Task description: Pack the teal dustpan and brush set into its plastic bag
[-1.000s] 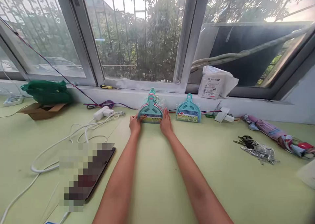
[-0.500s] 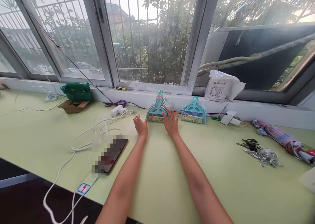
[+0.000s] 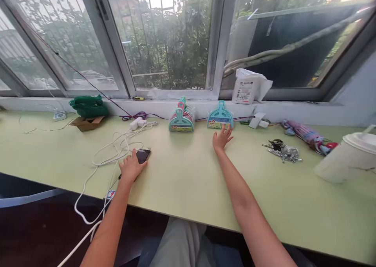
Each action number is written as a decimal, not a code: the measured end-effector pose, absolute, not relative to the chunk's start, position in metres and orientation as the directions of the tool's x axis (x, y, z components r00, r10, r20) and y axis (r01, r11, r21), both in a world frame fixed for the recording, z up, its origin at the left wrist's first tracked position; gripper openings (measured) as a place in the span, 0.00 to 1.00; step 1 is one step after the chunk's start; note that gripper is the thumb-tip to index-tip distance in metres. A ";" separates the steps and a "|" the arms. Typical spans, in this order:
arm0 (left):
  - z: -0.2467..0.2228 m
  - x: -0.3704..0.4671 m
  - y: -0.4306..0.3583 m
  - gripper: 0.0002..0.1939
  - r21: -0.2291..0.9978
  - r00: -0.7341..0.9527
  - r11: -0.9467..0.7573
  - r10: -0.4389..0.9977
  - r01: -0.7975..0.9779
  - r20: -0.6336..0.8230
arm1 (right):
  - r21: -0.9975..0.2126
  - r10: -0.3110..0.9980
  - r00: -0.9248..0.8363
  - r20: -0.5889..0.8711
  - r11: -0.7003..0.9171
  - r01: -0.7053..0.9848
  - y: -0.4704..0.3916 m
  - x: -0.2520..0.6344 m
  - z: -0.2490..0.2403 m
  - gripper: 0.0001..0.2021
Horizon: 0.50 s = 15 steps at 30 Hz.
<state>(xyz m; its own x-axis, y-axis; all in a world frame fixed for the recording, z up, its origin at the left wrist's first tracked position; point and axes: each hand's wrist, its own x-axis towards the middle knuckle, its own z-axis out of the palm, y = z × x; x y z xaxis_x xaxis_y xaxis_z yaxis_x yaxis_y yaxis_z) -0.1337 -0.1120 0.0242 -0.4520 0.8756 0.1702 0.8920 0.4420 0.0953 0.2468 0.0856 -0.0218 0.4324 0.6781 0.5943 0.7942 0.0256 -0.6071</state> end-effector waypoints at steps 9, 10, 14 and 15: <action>0.020 -0.132 -0.093 0.40 0.162 -0.465 0.438 0.855 0.884 0.229 | -0.050 0.583 -0.506 0.636 0.685 0.727 0.052 0.171 0.006 0.32; 0.019 -0.134 -0.091 0.38 0.183 -0.468 0.434 0.852 0.882 0.237 | -0.011 0.544 -0.582 0.605 0.736 0.677 0.047 0.162 0.008 0.30; 0.019 -0.141 -0.086 0.32 0.241 -0.460 0.406 0.852 0.882 0.249 | 0.089 0.410 -0.778 0.476 0.858 0.506 0.028 0.152 0.010 0.32; 0.019 -0.143 -0.085 0.31 0.243 -0.458 0.403 0.854 0.882 0.247 | 0.108 0.383 -0.811 0.442 0.875 0.472 0.024 0.153 0.010 0.33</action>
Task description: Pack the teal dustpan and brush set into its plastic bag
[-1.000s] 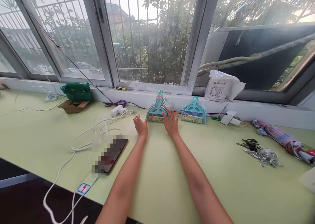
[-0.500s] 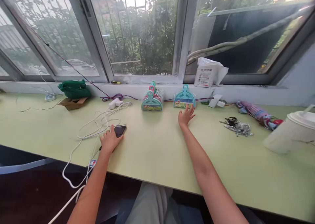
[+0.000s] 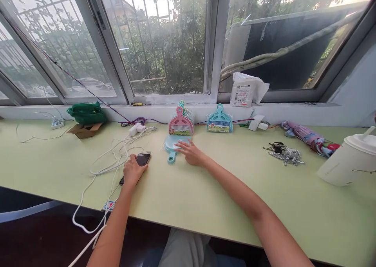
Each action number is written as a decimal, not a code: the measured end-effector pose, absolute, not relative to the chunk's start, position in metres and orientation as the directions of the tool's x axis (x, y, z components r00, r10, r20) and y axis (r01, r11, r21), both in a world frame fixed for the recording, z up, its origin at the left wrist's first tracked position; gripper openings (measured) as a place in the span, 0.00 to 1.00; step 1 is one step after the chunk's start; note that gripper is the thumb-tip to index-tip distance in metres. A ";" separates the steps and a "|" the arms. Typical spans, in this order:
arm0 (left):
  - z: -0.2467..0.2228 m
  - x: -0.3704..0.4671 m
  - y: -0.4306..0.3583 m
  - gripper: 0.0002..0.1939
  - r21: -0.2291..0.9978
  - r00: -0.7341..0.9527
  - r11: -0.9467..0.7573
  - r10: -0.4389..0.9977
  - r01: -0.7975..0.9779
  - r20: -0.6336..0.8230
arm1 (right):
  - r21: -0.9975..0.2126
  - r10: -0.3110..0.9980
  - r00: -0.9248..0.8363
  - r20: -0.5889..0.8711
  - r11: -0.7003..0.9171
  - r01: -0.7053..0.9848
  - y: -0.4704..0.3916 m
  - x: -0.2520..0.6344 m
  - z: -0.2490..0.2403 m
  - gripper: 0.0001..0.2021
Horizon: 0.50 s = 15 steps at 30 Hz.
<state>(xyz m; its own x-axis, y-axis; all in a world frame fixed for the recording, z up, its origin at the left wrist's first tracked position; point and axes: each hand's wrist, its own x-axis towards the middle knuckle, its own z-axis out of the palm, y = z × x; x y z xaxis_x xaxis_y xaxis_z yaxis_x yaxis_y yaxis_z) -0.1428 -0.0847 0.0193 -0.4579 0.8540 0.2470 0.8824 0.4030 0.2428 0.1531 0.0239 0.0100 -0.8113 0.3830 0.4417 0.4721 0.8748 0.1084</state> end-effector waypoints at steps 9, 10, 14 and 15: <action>0.020 -0.138 -0.088 0.35 0.147 -0.407 0.380 0.873 0.913 0.269 | 0.279 0.274 -0.928 0.251 0.898 0.341 0.041 0.119 0.011 0.28; 0.019 -0.134 -0.089 0.36 0.134 -0.397 0.374 0.860 0.918 0.320 | 0.283 0.287 -0.932 0.222 0.896 0.343 0.044 0.115 0.010 0.27; 0.020 -0.111 -0.086 0.30 0.087 -0.278 0.267 0.855 0.960 0.437 | 0.246 0.349 -0.899 0.266 0.877 0.413 0.051 0.105 0.005 0.26; 0.020 -0.104 -0.083 0.27 0.085 -0.239 0.224 0.881 0.971 0.409 | 0.221 0.391 -0.866 0.312 0.856 0.467 0.052 0.105 0.004 0.26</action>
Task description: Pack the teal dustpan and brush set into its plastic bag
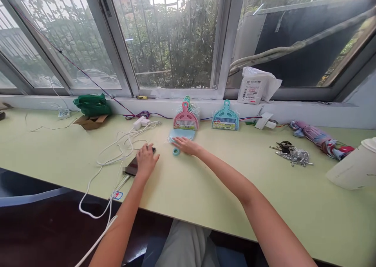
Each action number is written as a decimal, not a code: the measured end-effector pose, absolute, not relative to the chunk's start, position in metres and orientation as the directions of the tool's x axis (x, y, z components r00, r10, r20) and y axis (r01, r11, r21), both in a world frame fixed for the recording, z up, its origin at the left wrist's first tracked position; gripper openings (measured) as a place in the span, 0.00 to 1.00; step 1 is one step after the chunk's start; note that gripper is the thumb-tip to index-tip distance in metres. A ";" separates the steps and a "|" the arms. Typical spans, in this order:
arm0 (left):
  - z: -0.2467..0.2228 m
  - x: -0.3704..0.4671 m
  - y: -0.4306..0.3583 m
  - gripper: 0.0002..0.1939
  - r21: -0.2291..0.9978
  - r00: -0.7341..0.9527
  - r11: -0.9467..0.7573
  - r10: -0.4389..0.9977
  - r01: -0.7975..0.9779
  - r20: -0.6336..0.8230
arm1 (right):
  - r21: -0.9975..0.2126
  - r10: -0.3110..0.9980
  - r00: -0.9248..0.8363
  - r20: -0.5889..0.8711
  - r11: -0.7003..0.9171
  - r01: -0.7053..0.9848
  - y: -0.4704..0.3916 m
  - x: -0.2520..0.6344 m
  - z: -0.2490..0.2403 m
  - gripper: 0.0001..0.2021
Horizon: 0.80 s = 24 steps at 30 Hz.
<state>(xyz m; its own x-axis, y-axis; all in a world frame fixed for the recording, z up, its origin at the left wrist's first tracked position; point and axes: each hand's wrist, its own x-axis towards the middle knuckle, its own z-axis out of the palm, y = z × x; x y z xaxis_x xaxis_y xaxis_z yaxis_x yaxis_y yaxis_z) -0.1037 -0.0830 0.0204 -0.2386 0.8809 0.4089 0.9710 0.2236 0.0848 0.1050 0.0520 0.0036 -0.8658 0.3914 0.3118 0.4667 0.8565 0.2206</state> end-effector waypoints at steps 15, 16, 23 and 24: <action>0.025 -0.043 -0.017 0.36 0.556 -0.060 -0.240 0.882 0.796 0.468 | -0.157 0.696 -0.505 0.511 0.652 0.741 0.074 0.112 0.004 0.17; 0.032 -0.045 -0.007 0.37 0.621 -0.097 -0.279 0.860 0.732 0.501 | -0.198 0.723 -0.450 0.525 0.618 0.761 0.081 0.110 0.008 0.18; 0.038 -0.036 0.065 0.36 0.636 -0.185 -0.419 0.724 0.648 0.665 | -0.389 0.756 -0.134 0.640 0.470 0.793 0.152 0.111 0.061 0.21; 0.030 -0.032 0.073 0.35 0.568 -0.127 -0.389 0.736 0.725 0.665 | -0.370 0.728 -0.120 0.675 0.475 0.798 0.158 0.114 0.065 0.21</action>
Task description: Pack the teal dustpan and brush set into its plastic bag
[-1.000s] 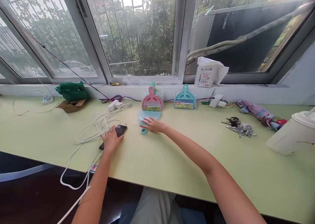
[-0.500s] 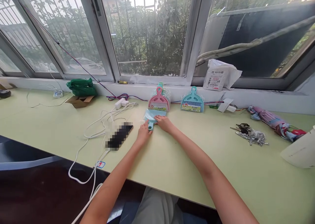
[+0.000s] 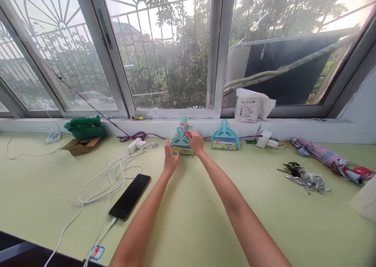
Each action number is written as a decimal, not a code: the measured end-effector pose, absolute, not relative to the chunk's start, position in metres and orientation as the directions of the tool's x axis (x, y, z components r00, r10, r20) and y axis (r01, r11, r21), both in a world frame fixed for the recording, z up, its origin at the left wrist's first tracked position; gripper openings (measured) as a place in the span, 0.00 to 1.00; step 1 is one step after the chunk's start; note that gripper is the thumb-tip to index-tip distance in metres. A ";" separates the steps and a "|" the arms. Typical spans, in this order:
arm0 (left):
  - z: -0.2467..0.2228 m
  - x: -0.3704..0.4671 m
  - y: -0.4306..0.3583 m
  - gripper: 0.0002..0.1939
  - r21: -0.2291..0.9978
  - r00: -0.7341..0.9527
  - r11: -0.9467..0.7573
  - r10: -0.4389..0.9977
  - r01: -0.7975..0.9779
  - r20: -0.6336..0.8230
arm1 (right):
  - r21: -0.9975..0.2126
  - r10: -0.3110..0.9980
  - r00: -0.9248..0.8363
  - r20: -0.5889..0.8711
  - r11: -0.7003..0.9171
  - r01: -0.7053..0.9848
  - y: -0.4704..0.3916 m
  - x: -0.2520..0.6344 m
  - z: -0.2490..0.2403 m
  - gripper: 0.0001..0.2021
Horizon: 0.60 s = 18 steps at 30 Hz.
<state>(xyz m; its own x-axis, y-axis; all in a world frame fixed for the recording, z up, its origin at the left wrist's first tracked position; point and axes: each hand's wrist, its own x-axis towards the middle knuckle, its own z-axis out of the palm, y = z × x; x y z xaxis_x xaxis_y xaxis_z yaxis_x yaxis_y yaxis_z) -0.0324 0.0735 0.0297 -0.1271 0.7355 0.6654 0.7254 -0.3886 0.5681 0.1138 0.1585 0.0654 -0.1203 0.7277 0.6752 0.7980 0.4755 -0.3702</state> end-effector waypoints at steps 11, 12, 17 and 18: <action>-0.012 -0.017 0.110 0.31 0.307 -0.022 -0.181 0.829 0.934 0.559 | -0.628 0.519 0.525 0.674 0.030 0.777 0.186 0.237 -0.012 0.24; -0.011 -0.017 0.110 0.30 0.307 -0.023 -0.185 0.824 0.934 0.566 | -0.715 0.500 0.641 0.582 -0.059 0.696 0.191 0.255 -0.018 0.26; -0.008 -0.018 0.109 0.29 0.279 0.005 -0.215 0.799 0.936 0.601 | -0.832 0.505 0.766 0.398 -0.152 0.533 0.208 0.317 -0.031 0.26; -0.008 -0.018 0.109 0.30 0.274 0.015 -0.223 0.799 0.936 0.601 | -0.844 0.482 0.786 0.387 -0.158 0.513 0.209 0.322 -0.032 0.27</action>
<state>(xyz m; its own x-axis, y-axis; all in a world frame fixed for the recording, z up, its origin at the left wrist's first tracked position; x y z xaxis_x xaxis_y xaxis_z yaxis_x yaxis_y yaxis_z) -0.0179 0.1087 -0.0081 0.0146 0.7992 0.6008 0.9357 -0.2228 0.2737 0.3223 0.2090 -0.0323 0.7859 0.4820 0.3873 0.5127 -0.1581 -0.8439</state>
